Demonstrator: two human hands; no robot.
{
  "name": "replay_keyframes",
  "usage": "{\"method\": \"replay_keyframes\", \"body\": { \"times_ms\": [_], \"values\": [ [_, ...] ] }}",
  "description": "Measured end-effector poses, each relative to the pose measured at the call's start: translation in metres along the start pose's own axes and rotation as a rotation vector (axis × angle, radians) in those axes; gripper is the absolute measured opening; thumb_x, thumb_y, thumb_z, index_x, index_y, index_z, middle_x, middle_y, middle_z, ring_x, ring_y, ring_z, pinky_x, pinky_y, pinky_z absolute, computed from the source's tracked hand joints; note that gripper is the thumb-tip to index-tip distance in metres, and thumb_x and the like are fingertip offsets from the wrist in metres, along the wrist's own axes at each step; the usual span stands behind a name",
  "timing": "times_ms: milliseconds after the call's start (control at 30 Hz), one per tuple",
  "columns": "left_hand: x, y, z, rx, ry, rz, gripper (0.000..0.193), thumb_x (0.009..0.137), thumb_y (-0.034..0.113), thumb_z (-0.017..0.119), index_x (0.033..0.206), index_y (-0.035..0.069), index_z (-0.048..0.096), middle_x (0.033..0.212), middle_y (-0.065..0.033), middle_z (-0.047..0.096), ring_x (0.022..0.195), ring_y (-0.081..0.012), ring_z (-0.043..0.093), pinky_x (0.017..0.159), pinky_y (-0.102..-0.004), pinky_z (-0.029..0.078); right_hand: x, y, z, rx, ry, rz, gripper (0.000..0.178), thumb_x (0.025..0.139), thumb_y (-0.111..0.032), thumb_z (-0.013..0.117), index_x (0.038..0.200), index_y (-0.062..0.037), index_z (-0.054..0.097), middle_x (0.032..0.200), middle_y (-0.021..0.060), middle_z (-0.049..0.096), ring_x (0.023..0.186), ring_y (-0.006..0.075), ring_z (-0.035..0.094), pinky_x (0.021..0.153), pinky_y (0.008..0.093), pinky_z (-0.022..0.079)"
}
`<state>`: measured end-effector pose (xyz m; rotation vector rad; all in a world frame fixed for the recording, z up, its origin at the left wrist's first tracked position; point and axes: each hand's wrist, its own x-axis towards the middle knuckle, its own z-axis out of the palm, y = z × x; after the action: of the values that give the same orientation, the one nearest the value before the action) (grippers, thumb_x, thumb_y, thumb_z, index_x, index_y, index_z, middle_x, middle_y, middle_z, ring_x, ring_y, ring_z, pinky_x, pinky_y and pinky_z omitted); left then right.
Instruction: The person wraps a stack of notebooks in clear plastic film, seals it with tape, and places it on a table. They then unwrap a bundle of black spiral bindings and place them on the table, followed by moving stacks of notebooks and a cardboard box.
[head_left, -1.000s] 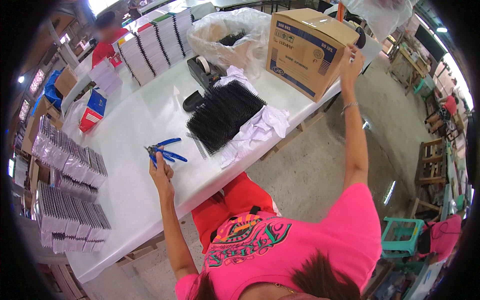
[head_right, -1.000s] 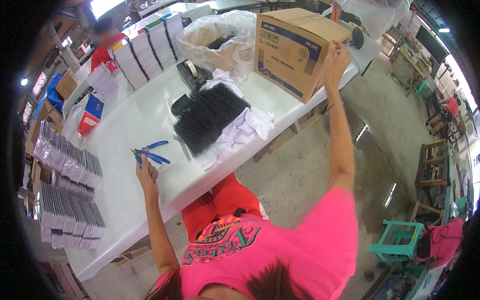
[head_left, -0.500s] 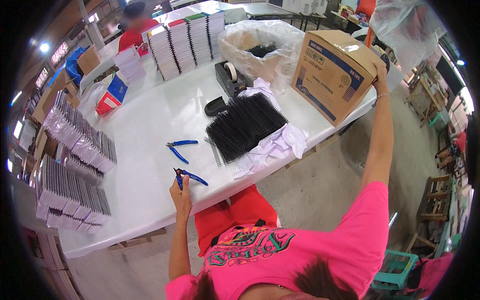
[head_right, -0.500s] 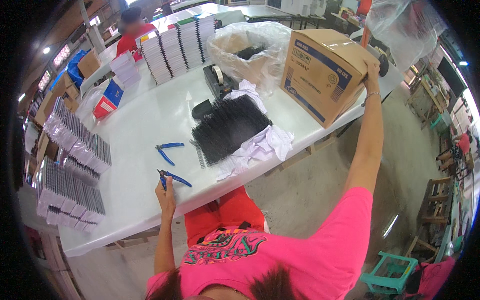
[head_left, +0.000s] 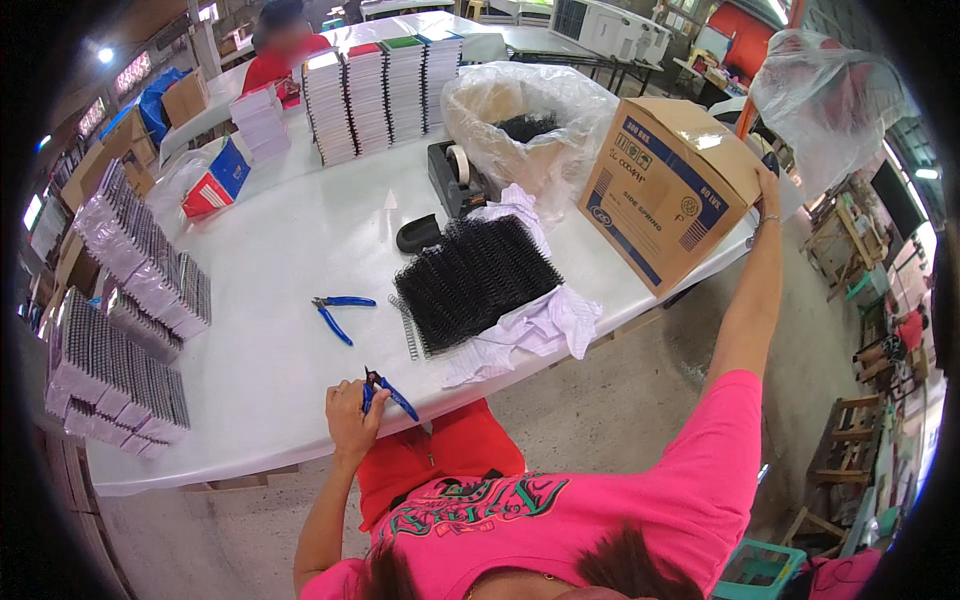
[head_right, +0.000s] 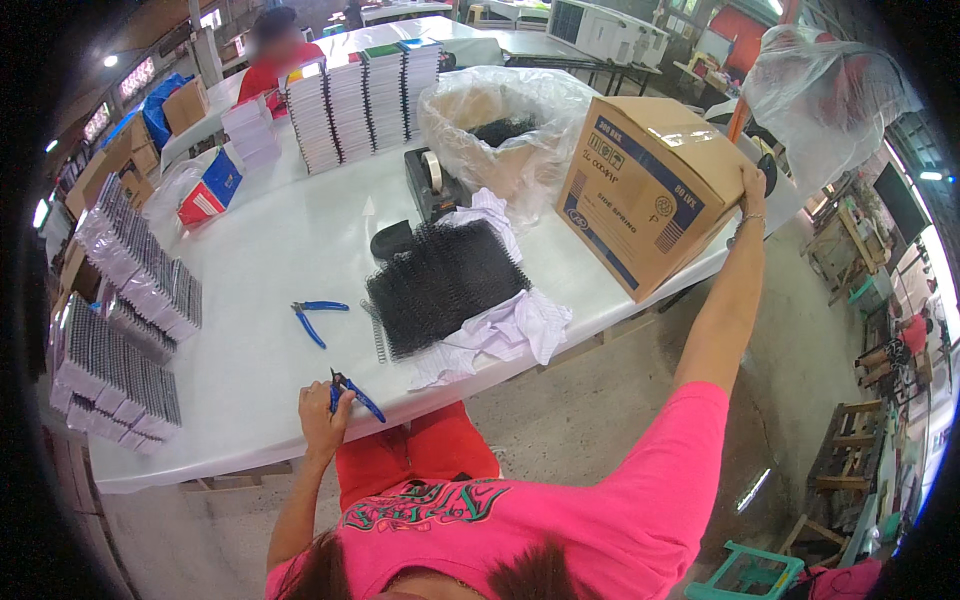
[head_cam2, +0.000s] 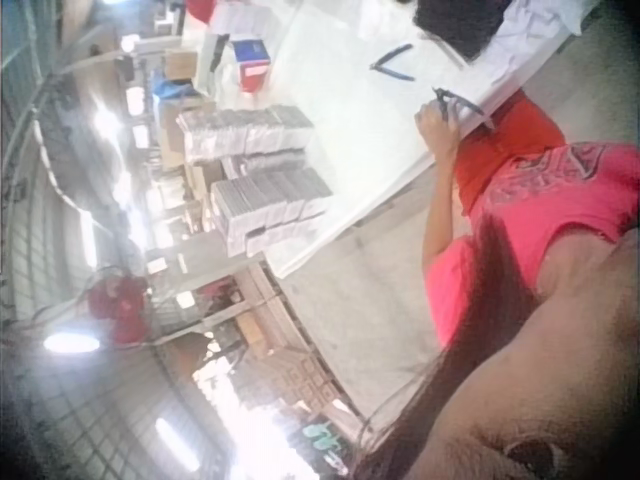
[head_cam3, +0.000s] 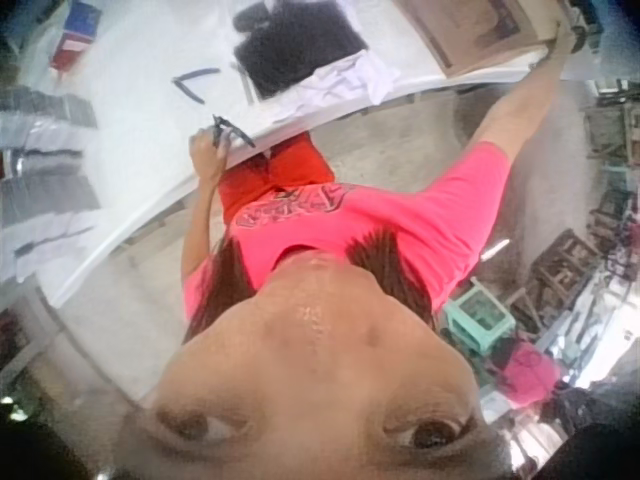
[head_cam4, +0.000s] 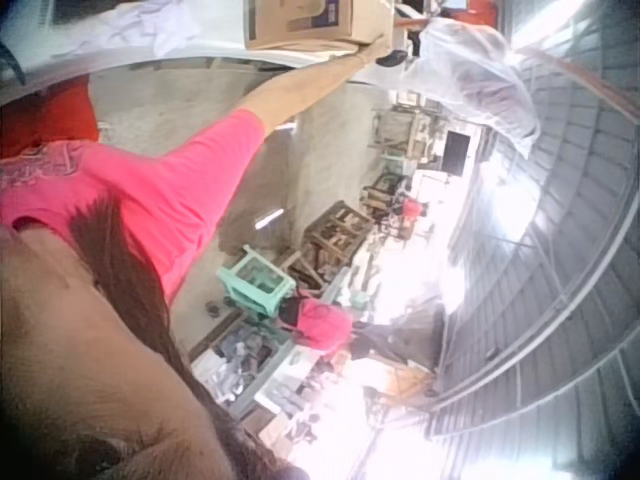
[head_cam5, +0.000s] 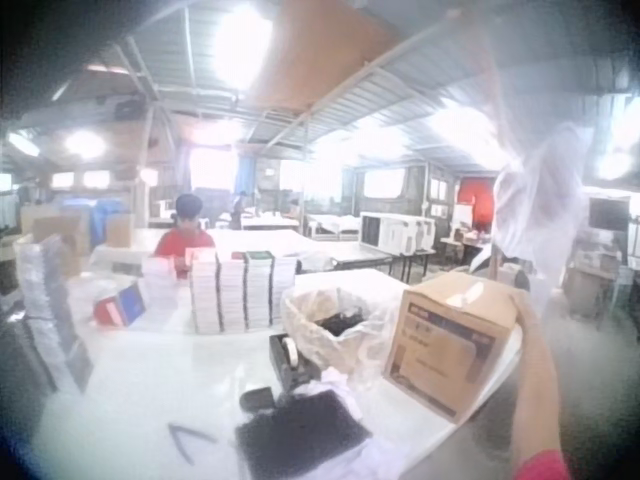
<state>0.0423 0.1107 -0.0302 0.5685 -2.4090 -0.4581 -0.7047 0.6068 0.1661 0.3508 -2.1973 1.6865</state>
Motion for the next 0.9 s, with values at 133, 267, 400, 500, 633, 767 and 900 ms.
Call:
{"method": "replay_keyframes", "body": {
  "times_ms": [133,267,400,500,633,767,900],
  "values": [
    [0.004,0.010,-0.013,0.090,-0.044,0.033,0.035,0.084,0.037,0.068,0.071,0.006,0.056,0.065,-0.0092,0.051,0.065,-0.0297,0.049,0.066,-0.0409,0.036,-0.003,0.049,0.025,-0.223,0.048,0.010,0.044,0.084,-0.038,0.063,0.092,0.0054,0.063,0.087,0.0132,0.068,0.072,0.0252,0.066,0.060,0.0382,0.051],
    [-0.002,-0.003,0.013,-0.030,0.037,0.139,0.035,0.082,0.039,0.069,0.072,0.007,0.057,0.066,-0.0077,0.052,0.066,-0.0285,0.051,0.067,-0.0400,0.037,0.091,-0.007,-0.079,-0.852,0.048,-0.239,0.061,0.084,-0.054,0.055,0.104,0.0032,0.065,0.104,0.0215,0.068,0.090,0.0369,0.066,0.077,0.0476,0.050],
    [-0.002,0.003,-0.002,0.081,-0.043,0.189,0.034,0.080,0.040,0.069,0.074,0.008,0.059,0.068,-0.0065,0.054,0.067,-0.0266,0.052,0.068,-0.0383,0.038,0.066,0.060,-0.034,-0.819,0.033,-0.100,0.064,0.083,-0.056,0.053,0.108,0.0017,0.065,0.109,0.0227,0.066,0.095,0.0382,0.064,0.082,0.0488,0.048],
    [-0.002,0.003,-0.002,0.107,-0.054,0.182,0.034,0.080,0.040,0.070,0.075,0.008,0.060,0.069,-0.0060,0.054,0.068,-0.0259,0.053,0.068,-0.0378,0.039,0.067,0.063,-0.033,-0.846,0.051,-0.074,0.067,0.082,-0.058,0.052,0.110,0.0005,0.065,0.112,0.0236,0.065,0.100,0.0391,0.063,0.087,0.0497,0.046],
    [0.001,0.003,0.002,0.076,-0.032,0.209,0.034,0.079,0.040,0.071,0.073,0.009,0.059,0.068,-0.0053,0.053,0.067,-0.0253,0.053,0.068,-0.0373,0.039,0.087,0.043,-0.056,-0.922,0.106,-0.084,0.070,0.081,-0.061,0.051,0.114,-0.0010,0.065,0.117,0.0247,0.063,0.106,0.0404,0.061,0.092,0.0509,0.044],
    [-0.005,-0.006,0.013,0.054,-0.045,0.216,0.035,0.076,0.041,0.072,0.071,0.010,0.058,0.067,-0.0044,0.053,0.065,-0.0241,0.052,0.065,-0.0364,0.040,0.085,0.031,-0.056,-0.898,0.147,-0.032,0.075,0.079,-0.064,0.050,0.118,-0.0021,0.064,0.123,0.0254,0.060,0.115,0.0404,0.056,0.100,0.0503,0.039],
    [-0.002,0.003,-0.001,0.128,-0.042,0.235,0.036,0.075,0.042,0.073,0.070,0.010,0.057,0.066,-0.0038,0.052,0.062,-0.0234,0.052,0.062,-0.0359,0.041,0.040,0.035,-0.019,-0.789,0.226,0.029,0.075,0.084,-0.064,0.039,0.115,-0.0012,0.065,0.121,0.0289,0.059,0.119,0.0424,0.053,0.102,0.0470,0.037]
  ]
}}
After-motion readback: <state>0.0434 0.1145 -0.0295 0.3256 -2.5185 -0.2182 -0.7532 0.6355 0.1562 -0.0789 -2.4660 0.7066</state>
